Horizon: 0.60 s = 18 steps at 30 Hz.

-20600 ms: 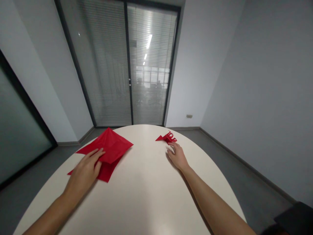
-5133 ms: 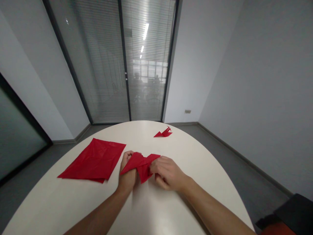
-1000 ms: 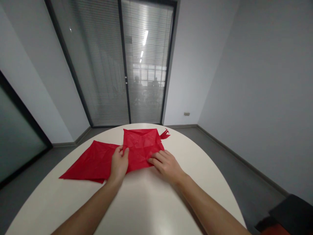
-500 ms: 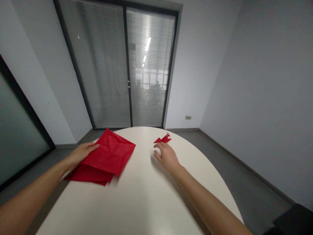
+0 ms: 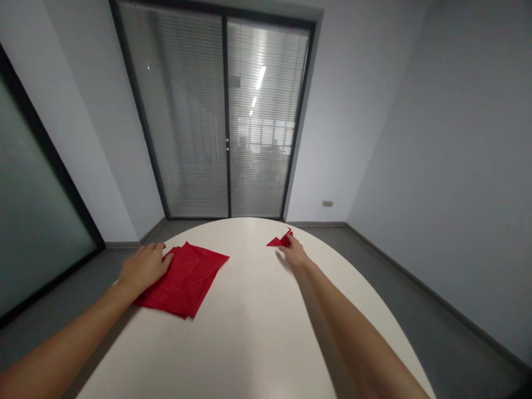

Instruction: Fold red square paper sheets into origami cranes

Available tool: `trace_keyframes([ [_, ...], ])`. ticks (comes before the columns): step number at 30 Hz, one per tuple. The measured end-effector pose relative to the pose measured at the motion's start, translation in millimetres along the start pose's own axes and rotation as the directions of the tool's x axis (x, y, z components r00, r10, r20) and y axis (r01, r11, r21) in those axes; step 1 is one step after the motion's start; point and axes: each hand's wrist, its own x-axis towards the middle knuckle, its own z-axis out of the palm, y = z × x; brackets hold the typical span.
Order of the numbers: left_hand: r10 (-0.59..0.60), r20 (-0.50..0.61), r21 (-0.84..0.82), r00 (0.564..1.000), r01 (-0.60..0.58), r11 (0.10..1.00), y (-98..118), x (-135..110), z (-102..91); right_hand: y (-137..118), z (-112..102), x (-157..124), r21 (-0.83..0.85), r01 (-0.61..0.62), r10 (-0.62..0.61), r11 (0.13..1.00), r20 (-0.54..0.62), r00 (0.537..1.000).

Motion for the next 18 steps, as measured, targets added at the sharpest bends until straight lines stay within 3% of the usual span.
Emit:
trace_keyframes([
  [2, 0.052, -0.046, -0.041, 0.998, -0.054, 0.998, 28.4, -8.5, -0.2, -4.0, 2.9, -0.8, 0.130, -0.043, 0.049, 0.991, -0.041, 0.998],
  [5, 0.059, -0.033, -0.356, 0.998, -0.067, 0.932, 84.8, -27.0, 10.3, -19.4, 1.4, -6.6, 0.309, -0.052, 0.074, 0.950, -0.059, 0.995],
  [8, 0.020, 0.113, -0.726, 0.993, 0.068, 0.684, 145.8, -51.0, 28.5, -43.6, -3.2, -22.4, 0.421, -0.022, 0.021, 0.907, 0.006, 1.000],
  [11, 0.021, 0.137, -0.886, 0.990, 0.113, 0.450, 194.0, -74.4, 44.0, -71.8, -5.8, -49.1, 0.479, 0.015, -0.066, 0.878, 0.090, 0.994],
  [14, 0.034, 0.124, -0.933, 0.992, 0.104, 0.343, 218.6, -91.2, 53.7, -96.9, -6.5, -79.9, 0.494, 0.092, -0.148, 0.865, 0.076, 0.986],
  [18, 0.116, 0.024, -0.966, 0.993, -0.007, 0.260, 221.4, -101.6, 68.1, -113.0, -8.2, -111.8, 0.542, 0.098, -0.194, 0.835, 0.123, 0.973],
])
